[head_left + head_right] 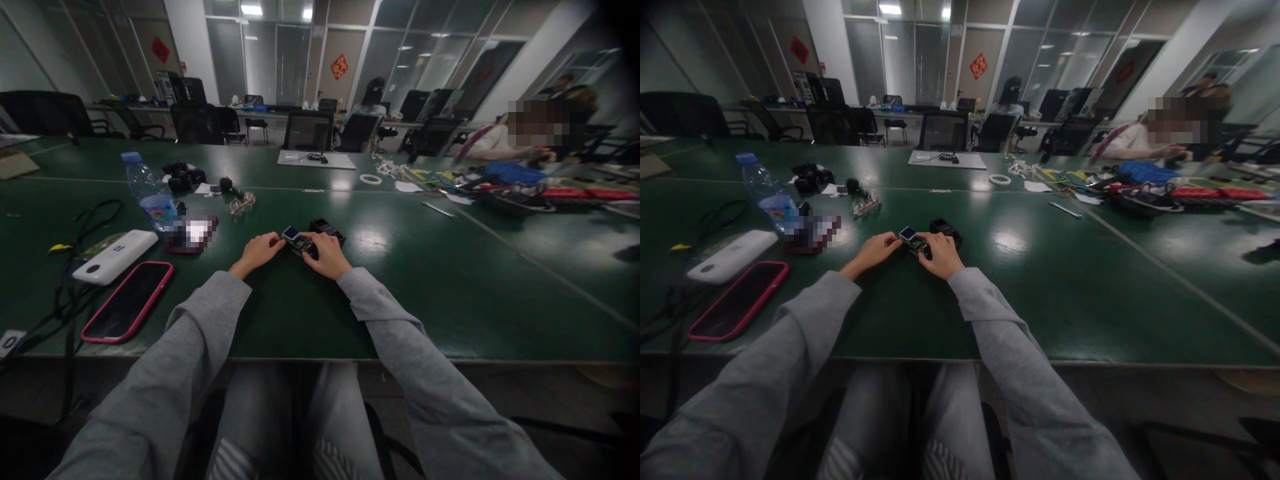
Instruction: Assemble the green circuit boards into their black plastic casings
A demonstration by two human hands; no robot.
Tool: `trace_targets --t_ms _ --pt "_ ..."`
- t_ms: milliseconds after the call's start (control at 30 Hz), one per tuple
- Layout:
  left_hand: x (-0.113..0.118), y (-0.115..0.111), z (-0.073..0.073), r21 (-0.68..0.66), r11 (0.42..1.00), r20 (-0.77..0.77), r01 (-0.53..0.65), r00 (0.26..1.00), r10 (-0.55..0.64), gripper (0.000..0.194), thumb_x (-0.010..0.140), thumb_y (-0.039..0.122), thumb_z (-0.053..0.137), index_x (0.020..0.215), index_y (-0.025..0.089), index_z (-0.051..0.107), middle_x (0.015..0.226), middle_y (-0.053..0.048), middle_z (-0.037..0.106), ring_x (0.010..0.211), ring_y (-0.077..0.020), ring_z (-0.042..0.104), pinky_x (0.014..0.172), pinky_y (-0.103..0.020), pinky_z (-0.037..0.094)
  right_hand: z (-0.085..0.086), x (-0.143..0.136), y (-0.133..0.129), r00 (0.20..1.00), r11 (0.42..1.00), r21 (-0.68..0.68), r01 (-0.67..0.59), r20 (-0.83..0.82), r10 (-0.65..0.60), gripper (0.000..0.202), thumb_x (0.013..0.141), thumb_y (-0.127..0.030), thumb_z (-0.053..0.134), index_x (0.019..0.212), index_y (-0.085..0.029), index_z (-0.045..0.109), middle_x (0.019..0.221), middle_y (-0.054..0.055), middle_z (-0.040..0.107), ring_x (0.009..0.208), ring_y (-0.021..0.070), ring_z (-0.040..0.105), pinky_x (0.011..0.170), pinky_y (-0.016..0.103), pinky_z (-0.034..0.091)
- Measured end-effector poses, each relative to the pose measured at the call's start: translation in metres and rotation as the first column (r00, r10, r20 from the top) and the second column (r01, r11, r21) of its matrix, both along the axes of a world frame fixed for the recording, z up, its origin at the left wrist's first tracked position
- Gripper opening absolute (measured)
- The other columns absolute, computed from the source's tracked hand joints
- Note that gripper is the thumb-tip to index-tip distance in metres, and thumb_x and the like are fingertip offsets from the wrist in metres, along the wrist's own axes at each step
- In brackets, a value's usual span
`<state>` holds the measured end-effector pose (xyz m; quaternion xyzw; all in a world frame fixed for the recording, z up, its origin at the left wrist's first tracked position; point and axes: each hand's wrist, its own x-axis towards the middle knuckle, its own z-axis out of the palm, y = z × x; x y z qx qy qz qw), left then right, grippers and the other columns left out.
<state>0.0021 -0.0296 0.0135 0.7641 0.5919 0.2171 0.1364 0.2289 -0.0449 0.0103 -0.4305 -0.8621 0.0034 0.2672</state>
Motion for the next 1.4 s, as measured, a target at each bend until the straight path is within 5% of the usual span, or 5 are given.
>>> trace_targets --t_ms 200,433,633,1267,1400 --pt "-0.0008 0.0007 -0.0037 0.000 1.000 0.085 -0.014 0.996 0.014 0.032 0.089 0.051 0.050 0.099 0.022 0.057 0.093 -0.004 0.068 0.078 -0.0174 0.062 0.065 -0.029 0.041 -0.0009 0.0018 0.0001 0.999 1.000 -0.001 -0.014 -0.034 0.014 0.050 0.082 -0.028 0.057 0.130 -0.022 0.048 0.116 0.008 0.062 0.106 0.0274 0.054 0.092 0.043 0.034" --pt "-0.0032 0.0040 -0.0093 0.040 0.999 0.154 -0.003 0.988 -0.003 0.048 0.085 0.052 0.056 0.121 0.021 0.052 0.113 -0.007 0.067 0.090 -0.0200 0.063 0.074 -0.032 0.046 -0.0004 0.0008 0.0005 0.993 0.995 -0.042 -0.085 -0.086 0.081 0.050 0.080 -0.027 0.060 0.128 -0.021 0.049 0.113 0.009 0.061 0.101 0.0267 0.054 0.086 0.041 0.042" --pt "-0.0028 0.0046 -0.0055 0.046 0.998 0.052 0.054 0.997 -0.056 0.044 0.089 0.056 0.047 0.107 0.020 0.066 0.110 -0.008 0.068 0.090 -0.0216 0.064 0.074 -0.032 0.045 -0.0023 -0.0017 0.0008 0.973 0.991 -0.016 -0.136 -0.188 0.131 0.043 0.082 -0.030 0.062 0.122 -0.020 0.051 0.108 0.009 0.060 0.100 0.0260 0.054 0.088 0.042 0.046" --pt "0.0012 -0.0001 -0.0024 0.016 0.997 0.088 0.071 0.994 -0.072 0.033 0.089 0.049 0.051 0.108 0.026 0.065 0.100 -0.003 0.071 0.078 -0.0173 0.063 0.067 -0.028 0.043 -0.0033 -0.0052 0.0007 0.973 0.997 -0.030 -0.078 -0.219 0.070 0.029 0.089 -0.033 0.058 0.115 -0.020 0.055 0.104 0.008 0.061 0.098 0.0249 0.054 0.089 0.042 0.046" --pt "0.0019 -0.0014 -0.0009 0.015 0.997 0.091 0.074 0.993 -0.075 0.031 0.089 0.048 0.051 0.106 0.026 0.065 0.100 -0.003 0.071 0.079 -0.0167 0.063 0.068 -0.028 0.043 -0.0044 -0.0057 0.0002 0.968 0.997 -0.042 -0.065 -0.244 0.053 0.040 0.088 -0.032 0.058 0.125 -0.019 0.051 0.103 0.009 0.060 0.099 0.0255 0.054 0.089 0.042 0.047"
